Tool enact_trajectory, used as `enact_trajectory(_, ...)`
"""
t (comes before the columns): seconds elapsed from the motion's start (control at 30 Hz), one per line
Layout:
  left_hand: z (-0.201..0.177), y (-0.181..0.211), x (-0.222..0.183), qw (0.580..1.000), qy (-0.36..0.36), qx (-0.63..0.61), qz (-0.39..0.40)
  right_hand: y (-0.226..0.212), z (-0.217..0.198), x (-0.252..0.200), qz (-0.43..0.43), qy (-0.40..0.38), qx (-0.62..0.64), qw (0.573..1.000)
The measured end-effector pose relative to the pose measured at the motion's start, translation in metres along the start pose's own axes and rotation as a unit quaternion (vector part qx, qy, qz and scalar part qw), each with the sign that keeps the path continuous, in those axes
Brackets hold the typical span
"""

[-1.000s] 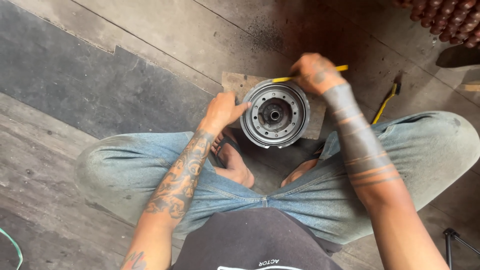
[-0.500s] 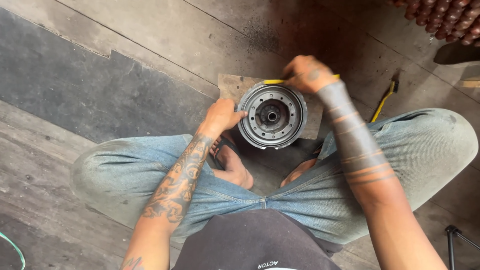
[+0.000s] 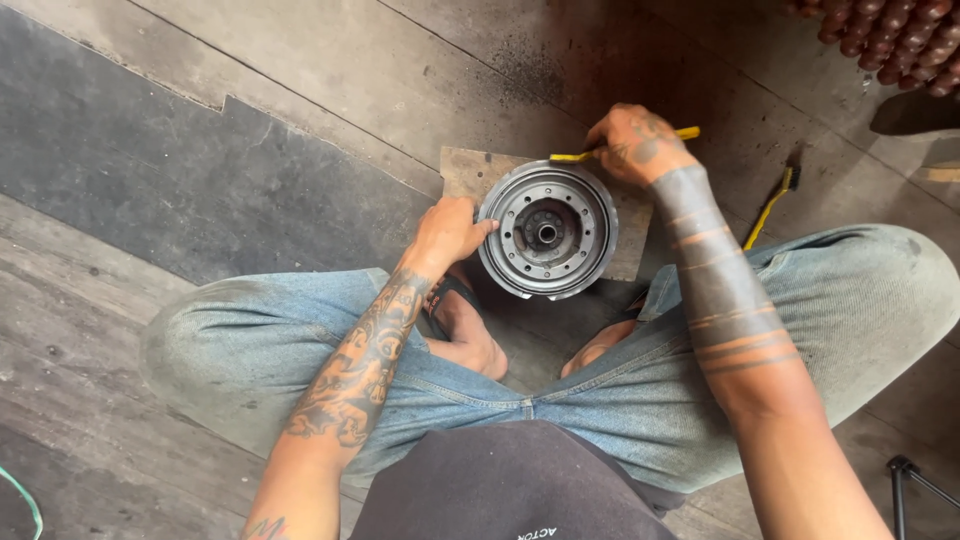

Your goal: Cleaning the outer edge of a metal pulley using a small yellow scraping tool while sitting on the floor.

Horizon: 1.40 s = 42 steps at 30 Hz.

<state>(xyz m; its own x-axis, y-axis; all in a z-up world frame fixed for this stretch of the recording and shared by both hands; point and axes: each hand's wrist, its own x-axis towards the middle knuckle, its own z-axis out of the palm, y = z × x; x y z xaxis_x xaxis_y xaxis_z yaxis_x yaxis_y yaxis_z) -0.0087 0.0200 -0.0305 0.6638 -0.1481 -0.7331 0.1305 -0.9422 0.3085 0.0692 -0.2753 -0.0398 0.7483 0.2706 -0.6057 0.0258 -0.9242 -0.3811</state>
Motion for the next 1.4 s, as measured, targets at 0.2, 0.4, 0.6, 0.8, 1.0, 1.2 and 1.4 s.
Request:
enact_trajectory(0.2,0.003,-0.002,0.004,1.000,-0.006,0.013,-0.004,0.001,-0.026,-0.032,0.016,-0.048,0.054,0.997)
enact_trajectory(0.4,0.004,-0.002,0.005,1.000,-0.004,0.016,0.003,-0.022,-0.006,-0.019,-0.101,0.015,0.039,0.994)
enact_trajectory(0.6,0.000,0.001,-0.002,1.000,-0.004,-0.011,0.005,0.021,-0.002,-0.005,0.036,-0.046,0.036,0.998)
enact_trajectory(0.8,0.002,-0.001,0.000,1.000,-0.005,-0.005,0.007,-0.026,-0.008,-0.014,-0.067,-0.001,0.039,0.997)
enact_trajectory(1.0,-0.002,0.001,-0.002,1.000,-0.008,-0.009,0.003,0.000,-0.001,-0.008,0.026,-0.028,0.003,0.999)
enact_trajectory(1.2,0.001,-0.001,0.004,1.000,-0.008,-0.004,-0.003,-0.012,-0.020,-0.027,0.073,-0.071,0.045,0.994)
enact_trajectory(1.4,-0.002,0.001,0.003,1.000,-0.016,0.003,-0.003,-0.044,-0.008,-0.020,0.038,-0.046,0.103,0.993)
